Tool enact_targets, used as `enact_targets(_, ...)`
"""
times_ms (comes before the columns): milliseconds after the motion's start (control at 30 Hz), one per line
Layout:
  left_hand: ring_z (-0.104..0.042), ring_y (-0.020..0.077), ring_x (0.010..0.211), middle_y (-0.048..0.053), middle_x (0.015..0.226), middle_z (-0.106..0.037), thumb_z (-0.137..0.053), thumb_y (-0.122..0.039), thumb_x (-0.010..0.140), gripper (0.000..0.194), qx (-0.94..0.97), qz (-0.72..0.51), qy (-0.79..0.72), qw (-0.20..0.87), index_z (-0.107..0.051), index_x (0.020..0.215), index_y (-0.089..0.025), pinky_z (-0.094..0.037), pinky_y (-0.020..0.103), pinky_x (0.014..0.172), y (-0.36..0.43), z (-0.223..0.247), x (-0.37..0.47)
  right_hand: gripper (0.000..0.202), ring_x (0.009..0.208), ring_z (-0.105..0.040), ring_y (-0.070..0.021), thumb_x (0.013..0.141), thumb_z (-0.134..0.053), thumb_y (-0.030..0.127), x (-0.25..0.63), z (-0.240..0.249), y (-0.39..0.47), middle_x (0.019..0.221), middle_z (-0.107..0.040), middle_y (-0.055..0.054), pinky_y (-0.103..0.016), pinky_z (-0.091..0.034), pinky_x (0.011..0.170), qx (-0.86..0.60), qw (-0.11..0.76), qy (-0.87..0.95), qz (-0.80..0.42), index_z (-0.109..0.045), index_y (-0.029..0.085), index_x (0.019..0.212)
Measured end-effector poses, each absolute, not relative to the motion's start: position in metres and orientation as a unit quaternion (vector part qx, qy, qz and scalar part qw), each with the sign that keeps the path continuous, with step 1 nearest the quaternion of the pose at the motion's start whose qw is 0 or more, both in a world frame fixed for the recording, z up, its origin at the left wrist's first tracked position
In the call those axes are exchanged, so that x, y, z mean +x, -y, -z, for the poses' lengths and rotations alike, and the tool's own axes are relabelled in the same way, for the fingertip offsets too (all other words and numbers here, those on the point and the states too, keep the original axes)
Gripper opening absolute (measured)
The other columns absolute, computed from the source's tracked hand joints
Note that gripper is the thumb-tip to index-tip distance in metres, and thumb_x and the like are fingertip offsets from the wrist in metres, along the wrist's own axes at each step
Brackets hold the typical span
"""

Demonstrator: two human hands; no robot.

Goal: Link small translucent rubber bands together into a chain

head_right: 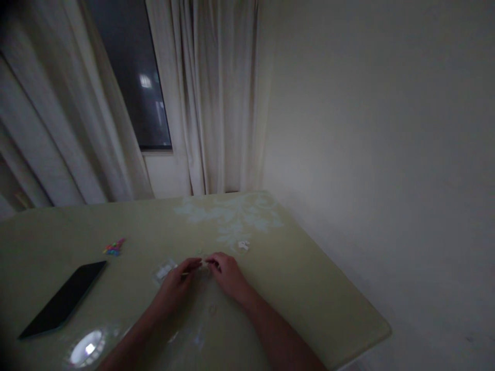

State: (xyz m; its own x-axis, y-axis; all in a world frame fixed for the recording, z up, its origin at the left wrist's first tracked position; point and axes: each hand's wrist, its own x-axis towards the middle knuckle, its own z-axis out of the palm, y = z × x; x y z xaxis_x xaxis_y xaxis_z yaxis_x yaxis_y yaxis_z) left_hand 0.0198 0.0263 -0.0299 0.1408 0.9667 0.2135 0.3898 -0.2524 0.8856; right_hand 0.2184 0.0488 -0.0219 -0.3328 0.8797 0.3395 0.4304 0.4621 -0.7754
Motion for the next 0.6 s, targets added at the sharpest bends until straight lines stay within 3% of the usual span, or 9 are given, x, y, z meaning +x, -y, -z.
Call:
enact_targets(133, -0.070, 0.0294, 0.111, 0.015, 0.122, -0.074, -0.055, -0.035, 0.087, 0.039, 0.688, -0.362, -0.514, 0.361, -0.069, 0.119, -0.019, -0.057, 0.042, 0.093, -0.020, 0.021, 0.000, 0.031, 0.097, -0.069, -0.0205, 0.090, -0.073, 0.019, 0.228, 0.012, -0.044, 0.112, -0.073, -0.008, -0.032, -0.053, 0.091, -0.437, 0.334, 0.775, -0.310, -0.073, 0.020, 0.120)
enact_targets(267, -0.061, 0.0320, 0.125, 0.012, 0.140, -0.063, -0.079, -0.022, 0.064, 0.074, 0.749, -0.262, -0.491, 0.358, -0.063, 0.136, -0.025, -0.052, 0.043, 0.104, -0.009, 0.012, -0.017, 0.084, 0.130, -0.054, -0.0294, 0.070, -0.093, 0.042, 0.236, 0.009, -0.039, 0.138, -0.059, -0.014, -0.041, -0.042, 0.112, -0.418, 0.258, 0.817, -0.303, -0.059, 0.021, 0.144)
enact_targets(300, -0.059, 0.0318, 0.127, 0.011, 0.143, -0.061, -0.081, -0.018, 0.059, 0.083, 0.759, -0.245, -0.483, 0.362, -0.061, 0.139, -0.027, -0.050, 0.042, 0.105, -0.007, 0.012, -0.018, 0.089, 0.133, -0.050, -0.0302, 0.068, -0.094, 0.045, 0.236, 0.009, -0.038, 0.140, -0.057, -0.014, -0.042, -0.040, 0.115, -0.413, 0.244, 0.825, -0.300, -0.057, 0.021, 0.146)
enact_targets(367, -0.060, 0.0298, 0.124, 0.009, 0.142, -0.061, -0.079, -0.012, 0.058, 0.086, 0.764, -0.238, -0.471, 0.370, -0.061, 0.140, -0.029, -0.050, 0.039, 0.105, -0.007, 0.013, -0.015, 0.079, 0.131, -0.051, -0.0290, 0.075, -0.090, 0.044, 0.233, 0.010, -0.037, 0.137, -0.057, -0.013, -0.040, -0.040, 0.114, -0.412, 0.234, 0.830, -0.295, -0.059, 0.022, 0.144)
enact_targets(500, -0.067, 0.0257, 0.101, 0.008, 0.121, -0.070, -0.072, -0.013, 0.069, 0.061, 0.749, -0.303, -0.480, 0.342, -0.068, 0.128, -0.026, -0.055, 0.036, 0.091, -0.015, 0.024, 0.003, 0.032, 0.112, -0.061, -0.0236, 0.093, -0.071, 0.023, 0.219, 0.012, -0.034, 0.119, -0.063, -0.009, -0.034, -0.048, 0.101, -0.435, 0.244, 0.821, -0.276, -0.070, 0.021, 0.124)
enact_targets(600, -0.069, 0.0235, 0.090, 0.010, 0.120, -0.069, -0.070, -0.019, 0.077, 0.047, 0.737, -0.344, -0.486, 0.320, -0.070, 0.123, -0.024, -0.057, 0.036, 0.083, -0.020, 0.031, 0.015, 0.020, 0.104, -0.063, -0.0227, 0.095, -0.064, 0.015, 0.208, 0.013, -0.033, 0.112, -0.064, -0.008, -0.033, -0.049, 0.095, -0.458, 0.247, 0.816, -0.253, -0.072, 0.019, 0.114)
